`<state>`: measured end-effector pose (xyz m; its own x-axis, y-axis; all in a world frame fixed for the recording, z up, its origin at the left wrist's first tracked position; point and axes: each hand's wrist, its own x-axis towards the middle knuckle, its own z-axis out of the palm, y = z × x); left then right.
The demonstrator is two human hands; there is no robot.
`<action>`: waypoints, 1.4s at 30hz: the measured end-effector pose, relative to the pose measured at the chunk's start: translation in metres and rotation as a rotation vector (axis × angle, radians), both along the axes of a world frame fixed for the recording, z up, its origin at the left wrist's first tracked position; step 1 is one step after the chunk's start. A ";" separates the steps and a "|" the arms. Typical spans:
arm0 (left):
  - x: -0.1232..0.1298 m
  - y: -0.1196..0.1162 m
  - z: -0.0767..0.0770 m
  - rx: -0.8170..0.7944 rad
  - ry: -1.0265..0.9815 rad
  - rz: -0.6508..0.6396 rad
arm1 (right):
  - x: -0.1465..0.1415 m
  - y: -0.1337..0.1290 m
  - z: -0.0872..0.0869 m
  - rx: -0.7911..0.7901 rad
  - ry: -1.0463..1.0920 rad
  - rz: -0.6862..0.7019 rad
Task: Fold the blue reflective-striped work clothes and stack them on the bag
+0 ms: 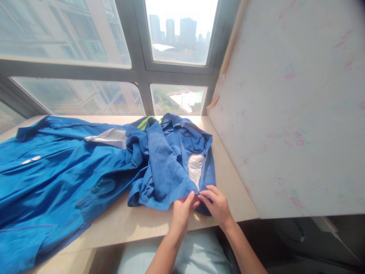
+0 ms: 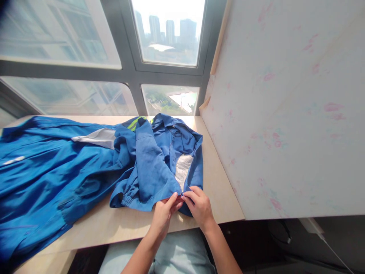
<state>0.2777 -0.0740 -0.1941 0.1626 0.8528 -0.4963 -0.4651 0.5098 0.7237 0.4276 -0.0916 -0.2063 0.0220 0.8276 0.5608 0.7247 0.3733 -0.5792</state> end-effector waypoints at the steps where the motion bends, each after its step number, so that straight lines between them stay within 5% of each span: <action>1: -0.001 0.001 0.000 0.001 0.008 -0.017 | 0.001 0.001 0.001 0.014 -0.005 0.012; 12: -0.008 0.006 0.005 0.053 0.167 -0.081 | 0.001 0.000 0.008 -0.001 -0.123 0.053; 33: -0.024 0.016 -0.009 0.368 0.628 -0.326 | 0.002 -0.001 0.009 -0.048 -0.153 0.112; 42: -0.026 0.015 0.002 0.450 0.715 -0.314 | -0.002 0.000 0.009 -0.062 -0.145 0.095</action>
